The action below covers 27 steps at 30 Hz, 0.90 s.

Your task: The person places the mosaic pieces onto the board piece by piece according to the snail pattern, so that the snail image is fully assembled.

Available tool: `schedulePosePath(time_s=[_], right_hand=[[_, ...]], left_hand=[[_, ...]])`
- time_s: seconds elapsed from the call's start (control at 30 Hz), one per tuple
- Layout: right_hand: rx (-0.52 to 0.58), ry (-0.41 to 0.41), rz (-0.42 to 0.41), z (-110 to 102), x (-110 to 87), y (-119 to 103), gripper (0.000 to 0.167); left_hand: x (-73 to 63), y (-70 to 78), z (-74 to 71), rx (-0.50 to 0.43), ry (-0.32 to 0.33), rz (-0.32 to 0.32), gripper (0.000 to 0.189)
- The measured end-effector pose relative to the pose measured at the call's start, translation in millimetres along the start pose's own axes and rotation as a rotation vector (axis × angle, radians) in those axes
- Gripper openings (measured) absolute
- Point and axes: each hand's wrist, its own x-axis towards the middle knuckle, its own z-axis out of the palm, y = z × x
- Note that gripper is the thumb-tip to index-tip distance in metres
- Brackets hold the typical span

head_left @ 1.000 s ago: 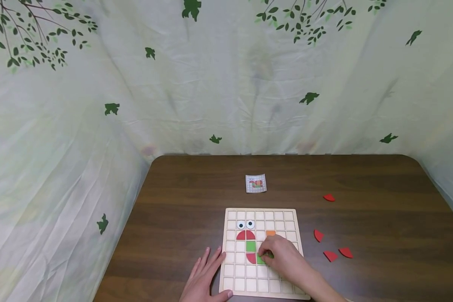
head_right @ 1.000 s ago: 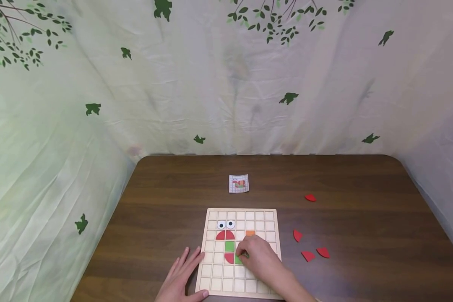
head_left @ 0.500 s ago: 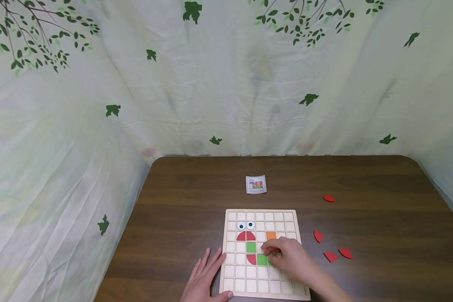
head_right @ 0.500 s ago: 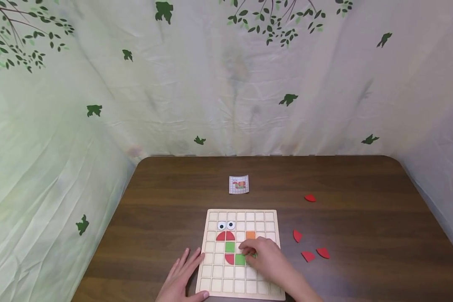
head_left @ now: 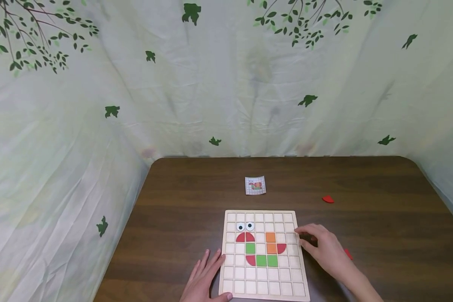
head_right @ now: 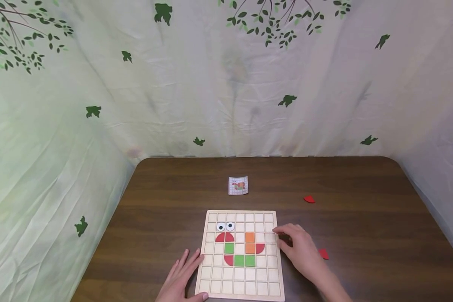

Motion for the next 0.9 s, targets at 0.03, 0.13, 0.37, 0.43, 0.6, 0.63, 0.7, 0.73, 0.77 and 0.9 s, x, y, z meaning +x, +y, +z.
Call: schedulePosePath(time_s=[0.03,0.13,0.37,0.43,0.6,0.63,0.7,0.73,0.77,0.9], right_hand=[[-0.030,0.019,-0.010,-2.0,-0.4,3.6,0.032],[-0.108,0.073,-0.044,-7.3,-1.6,14.4,0.034],[-0.130,0.085,-0.001,-14.5,-2.6,30.0,0.034],[-0.126,0.065,0.019,-14.1,-1.6,32.6,0.033],[-0.117,0.048,0.035,-12.1,2.3,36.7,0.028],[-0.113,0.046,0.033,-12.0,3.0,37.1,0.028],[-0.097,0.041,0.035,-11.9,3.8,37.9,0.027],[-0.089,0.038,0.034,-12.0,3.7,38.2,0.027],[-0.080,0.037,0.034,-12.2,3.5,38.4,0.027],[-0.073,0.036,0.028,-13.1,2.4,38.4,0.028]], left_hand=[[-0.2,-0.6,0.7,0.011,0.011,0.010,0.088],[-1.1,-2.3,2.7,0.041,0.039,0.039,0.087],[-0.5,-0.7,2.1,0.020,0.015,0.015,0.088],[0.2,0.3,1.0,0.002,-0.006,-0.007,0.089],[0.5,1.4,-0.6,-0.011,-0.022,-0.021,0.090],[0.3,1.3,-0.6,-0.009,-0.021,-0.020,0.089],[-0.1,1.3,-0.5,-0.008,-0.016,-0.015,0.089],[-0.3,1.4,-0.5,-0.013,-0.013,-0.013,0.089],[-0.6,1.3,-0.4,-0.015,-0.011,-0.011,0.089],[-0.9,1.4,-0.1,-0.017,0.000,-0.004,0.088]])
